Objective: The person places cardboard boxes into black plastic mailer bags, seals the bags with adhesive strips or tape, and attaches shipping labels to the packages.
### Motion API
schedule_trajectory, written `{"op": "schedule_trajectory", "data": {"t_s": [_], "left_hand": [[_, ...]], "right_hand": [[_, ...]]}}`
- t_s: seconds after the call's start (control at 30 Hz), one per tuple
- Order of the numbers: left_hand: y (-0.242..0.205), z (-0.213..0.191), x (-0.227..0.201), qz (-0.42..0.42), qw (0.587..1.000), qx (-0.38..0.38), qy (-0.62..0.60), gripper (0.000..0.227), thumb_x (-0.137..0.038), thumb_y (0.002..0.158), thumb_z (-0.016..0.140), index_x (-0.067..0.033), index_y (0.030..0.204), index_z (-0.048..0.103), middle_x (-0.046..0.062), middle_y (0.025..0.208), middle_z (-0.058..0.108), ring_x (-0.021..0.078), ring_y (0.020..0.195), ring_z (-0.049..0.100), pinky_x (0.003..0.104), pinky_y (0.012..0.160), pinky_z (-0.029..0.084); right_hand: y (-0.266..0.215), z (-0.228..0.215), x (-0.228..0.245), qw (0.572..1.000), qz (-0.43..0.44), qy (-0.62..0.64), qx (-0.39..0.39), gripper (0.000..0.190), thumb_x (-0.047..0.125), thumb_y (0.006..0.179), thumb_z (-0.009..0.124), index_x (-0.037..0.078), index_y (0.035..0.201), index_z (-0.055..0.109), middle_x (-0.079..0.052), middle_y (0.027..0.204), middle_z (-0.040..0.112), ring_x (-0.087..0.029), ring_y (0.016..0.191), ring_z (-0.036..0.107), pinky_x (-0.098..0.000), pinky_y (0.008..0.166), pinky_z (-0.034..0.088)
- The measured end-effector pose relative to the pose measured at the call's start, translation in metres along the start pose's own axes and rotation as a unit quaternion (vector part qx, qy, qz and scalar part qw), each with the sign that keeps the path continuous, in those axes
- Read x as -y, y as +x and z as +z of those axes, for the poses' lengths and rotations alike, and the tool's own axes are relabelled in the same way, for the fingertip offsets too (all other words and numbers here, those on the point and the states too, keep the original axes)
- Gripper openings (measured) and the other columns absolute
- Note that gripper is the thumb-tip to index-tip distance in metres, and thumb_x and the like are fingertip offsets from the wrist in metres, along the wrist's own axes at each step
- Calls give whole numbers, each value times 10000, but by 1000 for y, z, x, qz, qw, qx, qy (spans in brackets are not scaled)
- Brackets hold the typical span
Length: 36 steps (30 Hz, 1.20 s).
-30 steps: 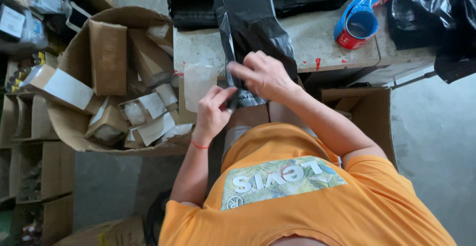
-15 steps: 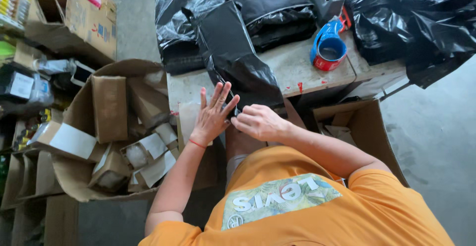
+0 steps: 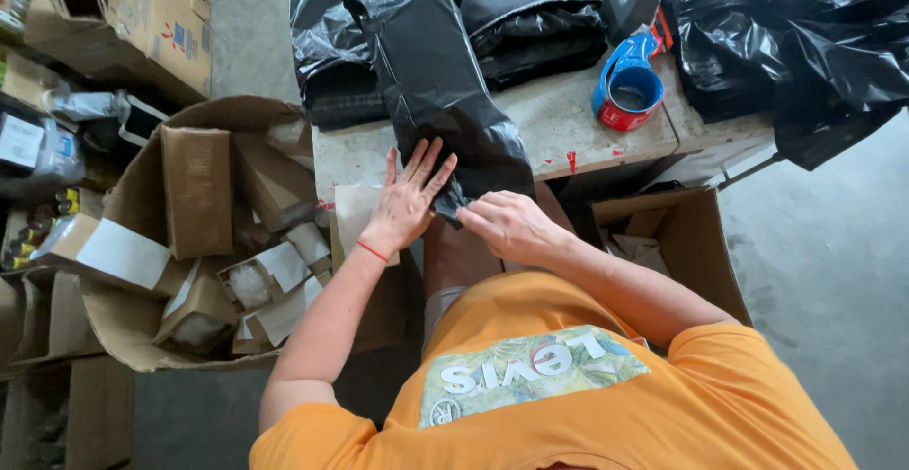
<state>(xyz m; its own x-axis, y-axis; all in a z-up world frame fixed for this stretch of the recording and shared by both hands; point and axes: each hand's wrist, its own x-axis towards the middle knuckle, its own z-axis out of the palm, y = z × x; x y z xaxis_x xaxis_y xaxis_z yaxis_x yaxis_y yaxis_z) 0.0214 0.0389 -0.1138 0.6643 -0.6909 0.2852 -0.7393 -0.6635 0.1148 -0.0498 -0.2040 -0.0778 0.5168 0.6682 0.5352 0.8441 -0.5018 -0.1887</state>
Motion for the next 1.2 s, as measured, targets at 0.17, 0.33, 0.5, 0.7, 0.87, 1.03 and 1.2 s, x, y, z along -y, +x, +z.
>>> {"op": "schedule_trajectory", "data": {"t_s": [0.17,0.33,0.5,0.7,0.87,1.03,1.2], "left_hand": [[1,-1,0,-7,998,16,67,937,-44,813,656,-262,1650,297,76,1715,271,280,1587,254,630,1253,131],[3,-12,-9,-19,998,52,33,1046,-118,714,757,-259,1627,267,78,1694,257,285,1563,240,644,1234,127],[5,-12,-13,-23,995,47,88,1094,-173,701,822,-283,1638,268,52,1697,269,263,1564,255,634,1240,140],[4,-13,-11,-20,998,42,43,990,-163,739,801,-281,1611,347,57,1688,286,278,1561,263,662,1226,134],[4,-17,-12,-13,998,44,40,966,-179,749,799,-290,1603,361,69,1681,285,292,1557,257,685,1210,126],[9,-26,-17,11,1000,0,-22,940,-313,767,834,-262,1568,344,109,1634,282,333,1509,244,736,1152,104],[7,-17,-16,-35,995,68,69,970,-165,741,742,-302,1609,334,21,1671,324,259,1552,280,678,1225,144]], "right_hand": [[-7,8,-1,999,19,6,-27,252,134,850,713,58,1073,622,-75,912,653,-273,827,658,-390,697,539],[-9,12,0,999,23,20,-23,323,82,810,669,7,1121,623,-69,851,638,-272,797,658,-392,673,543],[-3,6,9,999,27,-3,-17,320,91,818,692,36,1128,634,-48,797,598,-250,743,624,-384,653,516],[12,-16,17,990,102,-71,-63,502,64,697,687,104,1198,676,-94,1009,582,-283,885,575,-393,721,509],[10,-12,5,977,111,-100,-152,427,89,745,691,129,1170,692,-123,1087,559,-290,934,556,-383,751,515],[-6,16,-7,976,171,-136,-12,96,140,841,716,151,907,647,-40,801,578,-248,775,611,-387,623,523],[-13,28,-11,988,140,-42,-54,205,66,812,672,97,1013,644,-54,882,646,-254,826,653,-391,664,542]]}}
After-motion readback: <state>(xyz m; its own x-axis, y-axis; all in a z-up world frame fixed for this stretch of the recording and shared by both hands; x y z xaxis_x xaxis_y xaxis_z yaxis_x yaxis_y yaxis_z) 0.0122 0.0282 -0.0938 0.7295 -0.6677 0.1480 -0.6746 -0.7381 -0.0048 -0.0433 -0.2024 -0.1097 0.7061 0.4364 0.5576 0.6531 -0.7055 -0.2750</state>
